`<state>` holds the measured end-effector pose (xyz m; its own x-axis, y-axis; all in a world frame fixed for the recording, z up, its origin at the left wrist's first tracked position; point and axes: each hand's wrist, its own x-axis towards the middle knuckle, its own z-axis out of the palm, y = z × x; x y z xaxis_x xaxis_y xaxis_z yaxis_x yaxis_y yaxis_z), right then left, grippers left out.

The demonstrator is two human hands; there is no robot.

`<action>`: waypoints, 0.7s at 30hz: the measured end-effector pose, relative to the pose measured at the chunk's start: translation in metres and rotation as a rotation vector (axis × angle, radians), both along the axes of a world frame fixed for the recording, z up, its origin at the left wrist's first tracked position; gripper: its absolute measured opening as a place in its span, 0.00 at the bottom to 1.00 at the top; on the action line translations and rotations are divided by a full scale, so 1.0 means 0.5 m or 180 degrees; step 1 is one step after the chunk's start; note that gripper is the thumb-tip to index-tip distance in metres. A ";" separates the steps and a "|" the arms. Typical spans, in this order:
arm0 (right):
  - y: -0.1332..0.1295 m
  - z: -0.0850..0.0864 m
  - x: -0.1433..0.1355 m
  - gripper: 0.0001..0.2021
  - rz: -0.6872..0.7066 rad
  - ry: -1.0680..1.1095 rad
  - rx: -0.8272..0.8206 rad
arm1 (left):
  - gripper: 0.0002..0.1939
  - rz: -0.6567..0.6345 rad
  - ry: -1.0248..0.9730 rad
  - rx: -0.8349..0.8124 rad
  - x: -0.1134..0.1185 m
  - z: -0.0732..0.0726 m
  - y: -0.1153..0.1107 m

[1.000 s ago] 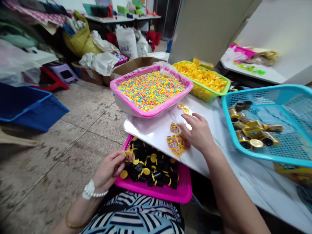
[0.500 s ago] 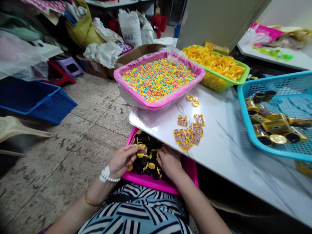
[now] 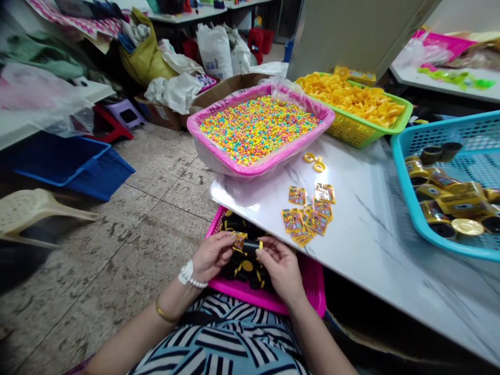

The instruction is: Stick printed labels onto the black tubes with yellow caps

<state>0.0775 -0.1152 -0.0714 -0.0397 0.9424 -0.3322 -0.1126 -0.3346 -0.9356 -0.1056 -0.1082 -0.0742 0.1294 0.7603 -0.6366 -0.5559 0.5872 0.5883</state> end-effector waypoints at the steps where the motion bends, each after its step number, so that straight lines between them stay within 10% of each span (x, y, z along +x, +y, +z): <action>1: 0.002 0.006 0.000 0.18 -0.0032 -0.0107 0.0000 | 0.24 -0.0016 -0.0026 0.0020 0.000 0.000 0.001; 8: -0.012 0.022 -0.013 0.21 0.0125 -0.0515 -0.0130 | 0.24 -0.0082 -0.0066 0.0052 -0.004 -0.015 -0.003; 21: -0.049 0.004 -0.024 0.11 0.0623 -0.1734 0.1322 | 0.22 -0.0056 0.0211 0.0077 -0.013 -0.008 -0.028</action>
